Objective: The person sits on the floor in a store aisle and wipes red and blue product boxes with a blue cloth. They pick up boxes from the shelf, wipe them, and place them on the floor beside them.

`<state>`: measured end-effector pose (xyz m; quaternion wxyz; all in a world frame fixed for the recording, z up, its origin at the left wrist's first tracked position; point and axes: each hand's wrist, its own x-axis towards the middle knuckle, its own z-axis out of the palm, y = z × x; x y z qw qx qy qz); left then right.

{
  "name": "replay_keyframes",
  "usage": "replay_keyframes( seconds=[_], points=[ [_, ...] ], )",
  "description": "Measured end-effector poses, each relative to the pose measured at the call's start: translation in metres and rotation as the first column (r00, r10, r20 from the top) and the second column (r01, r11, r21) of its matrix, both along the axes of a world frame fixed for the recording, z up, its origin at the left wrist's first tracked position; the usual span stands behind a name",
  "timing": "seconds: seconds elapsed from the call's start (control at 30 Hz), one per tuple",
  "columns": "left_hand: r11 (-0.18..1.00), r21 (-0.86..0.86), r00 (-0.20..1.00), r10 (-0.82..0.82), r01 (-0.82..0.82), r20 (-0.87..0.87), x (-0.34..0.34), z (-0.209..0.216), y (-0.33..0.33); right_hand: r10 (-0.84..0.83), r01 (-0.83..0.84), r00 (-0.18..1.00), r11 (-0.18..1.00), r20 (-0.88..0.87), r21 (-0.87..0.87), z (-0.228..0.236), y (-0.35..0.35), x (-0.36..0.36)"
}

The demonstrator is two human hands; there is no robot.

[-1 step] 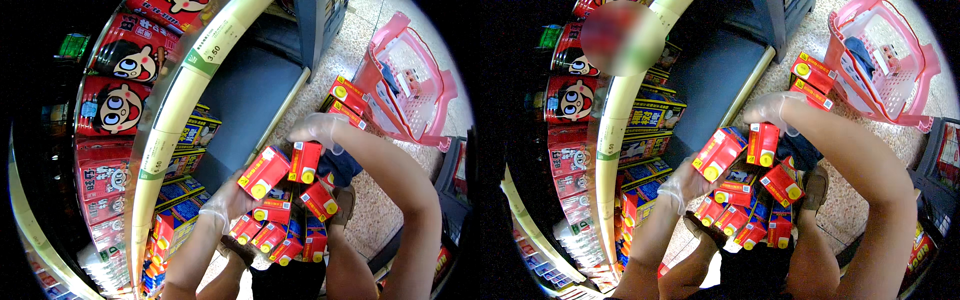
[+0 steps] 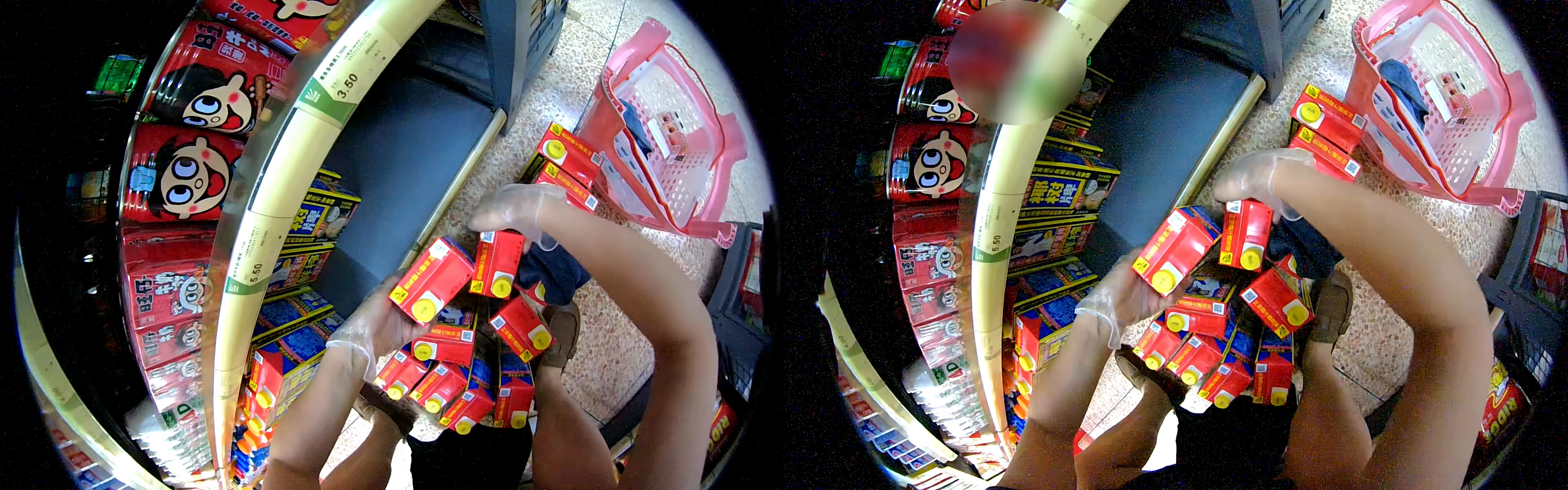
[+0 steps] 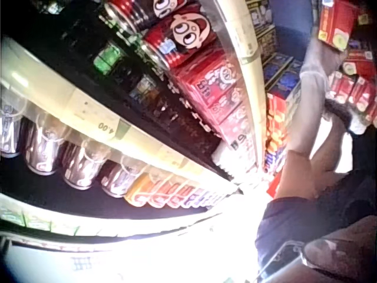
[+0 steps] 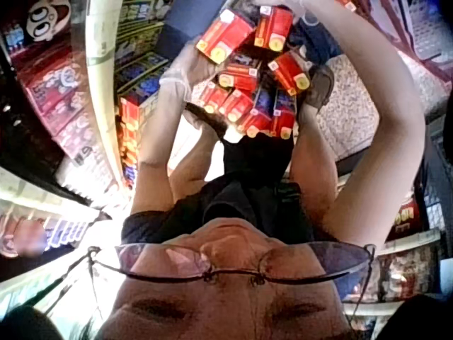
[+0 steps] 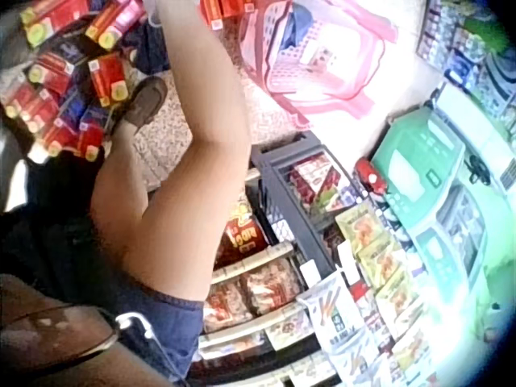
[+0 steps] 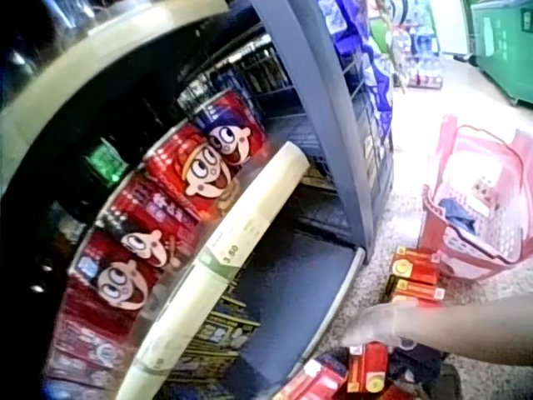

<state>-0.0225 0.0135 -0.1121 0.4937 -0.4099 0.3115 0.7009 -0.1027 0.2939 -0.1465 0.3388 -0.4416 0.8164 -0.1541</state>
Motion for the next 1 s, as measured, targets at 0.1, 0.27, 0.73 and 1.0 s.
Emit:
replay_keyframes(
  seconds=[0.1,0.27,0.73,1.0],
  points=[
    [0.994,0.107,0.999,-0.014,0.009,0.045,-0.005,-0.015,-0.014,-0.386,0.367,0.920,0.908,0.061,0.204,0.004,-0.019,0.004],
    [0.995,0.016,0.995,-0.097,0.097,-0.002,-0.011,-0.022,-0.014,-0.407,0.470,0.855,0.870,-0.323,0.147,0.024,-0.027,0.016],
    [0.672,-0.566,0.753,-0.645,0.477,-0.130,-0.005,-0.009,0.003,-0.684,0.734,0.667,0.672,-0.294,0.101,0.049,-0.045,0.037],
    [0.648,-0.713,0.669,-0.657,0.268,-0.346,0.023,0.030,0.000,-0.820,0.638,0.505,0.566,-0.271,-0.522,0.062,-0.024,0.078]
  ],
)
